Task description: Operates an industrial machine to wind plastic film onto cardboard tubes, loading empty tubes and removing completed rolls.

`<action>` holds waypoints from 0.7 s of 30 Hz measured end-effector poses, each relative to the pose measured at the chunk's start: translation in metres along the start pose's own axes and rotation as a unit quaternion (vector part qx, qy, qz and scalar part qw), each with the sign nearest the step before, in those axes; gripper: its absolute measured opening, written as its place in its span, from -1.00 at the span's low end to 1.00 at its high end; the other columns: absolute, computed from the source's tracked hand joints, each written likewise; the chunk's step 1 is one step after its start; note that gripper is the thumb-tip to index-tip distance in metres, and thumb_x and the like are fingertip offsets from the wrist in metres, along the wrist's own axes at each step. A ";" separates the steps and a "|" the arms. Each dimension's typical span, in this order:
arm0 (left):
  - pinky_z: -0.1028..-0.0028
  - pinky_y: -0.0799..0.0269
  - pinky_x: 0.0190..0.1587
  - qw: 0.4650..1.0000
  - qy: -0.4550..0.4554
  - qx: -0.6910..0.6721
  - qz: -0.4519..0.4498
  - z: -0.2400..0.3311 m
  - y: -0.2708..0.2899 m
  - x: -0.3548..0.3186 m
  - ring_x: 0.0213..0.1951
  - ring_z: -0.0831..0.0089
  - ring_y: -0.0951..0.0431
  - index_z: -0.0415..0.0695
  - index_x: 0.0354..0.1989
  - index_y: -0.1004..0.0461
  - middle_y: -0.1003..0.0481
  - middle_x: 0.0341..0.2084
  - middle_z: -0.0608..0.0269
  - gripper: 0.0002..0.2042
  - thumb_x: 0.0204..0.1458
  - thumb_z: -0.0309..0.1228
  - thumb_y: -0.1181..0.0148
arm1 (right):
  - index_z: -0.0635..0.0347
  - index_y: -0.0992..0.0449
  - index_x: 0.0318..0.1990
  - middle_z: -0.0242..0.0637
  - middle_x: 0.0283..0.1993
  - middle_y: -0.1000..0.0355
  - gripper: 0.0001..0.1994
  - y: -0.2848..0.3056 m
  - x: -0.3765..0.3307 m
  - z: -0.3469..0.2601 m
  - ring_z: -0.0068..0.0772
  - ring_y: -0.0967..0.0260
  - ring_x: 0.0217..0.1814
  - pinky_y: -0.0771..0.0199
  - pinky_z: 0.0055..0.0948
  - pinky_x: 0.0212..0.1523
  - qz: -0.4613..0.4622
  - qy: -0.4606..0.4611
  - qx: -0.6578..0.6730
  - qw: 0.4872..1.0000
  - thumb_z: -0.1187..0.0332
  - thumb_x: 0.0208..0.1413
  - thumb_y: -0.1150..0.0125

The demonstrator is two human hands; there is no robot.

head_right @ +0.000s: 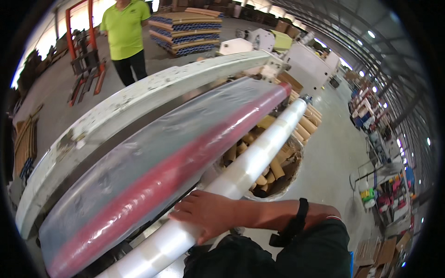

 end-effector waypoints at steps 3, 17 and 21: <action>0.10 -0.29 0.17 0.996 -0.052 0.066 -0.021 0.014 -0.027 -0.029 0.12 0.15 -0.37 -0.16 0.21 -0.25 -0.37 0.10 0.04 -0.40 0.08 -0.03 -0.14 | 0.02 -0.21 0.25 -0.05 0.29 -0.16 -0.20 0.002 -0.056 0.012 -0.06 -0.12 0.32 -0.14 -0.02 0.27 0.069 -0.049 -0.141 0.986 0.12 -0.24 -0.38; 0.07 -0.21 0.21 0.942 -0.254 0.196 -0.101 0.032 -0.137 -0.237 0.21 0.13 -0.28 -0.11 0.25 -0.22 -0.33 0.16 0.03 -0.31 -0.03 -0.07 -0.27 | 0.10 -0.32 0.12 -0.17 -0.12 -0.32 -0.17 0.067 -0.270 0.268 -0.12 -0.28 0.00 -0.22 -0.14 0.11 0.234 -0.015 -0.192 0.953 0.24 -0.52 -0.48; 0.06 -0.19 0.22 0.914 -0.301 0.166 -0.216 -0.001 -0.147 -0.265 0.24 0.12 -0.26 -0.10 0.27 -0.21 -0.32 0.18 0.03 -0.28 -0.06 -0.09 -0.31 | 0.16 -0.42 0.04 -0.15 -0.11 -0.44 -0.20 0.117 -0.301 0.362 -0.08 -0.39 -0.01 -0.32 -0.17 0.04 -0.017 -0.087 -0.078 0.993 0.11 -0.53 -0.52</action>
Point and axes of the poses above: each hand's wrist, its own x-axis towards the middle knuckle, its own y-axis out of the back of the hand, z = x × y, the point moved 1 cm from there along x, towards the middle knuckle
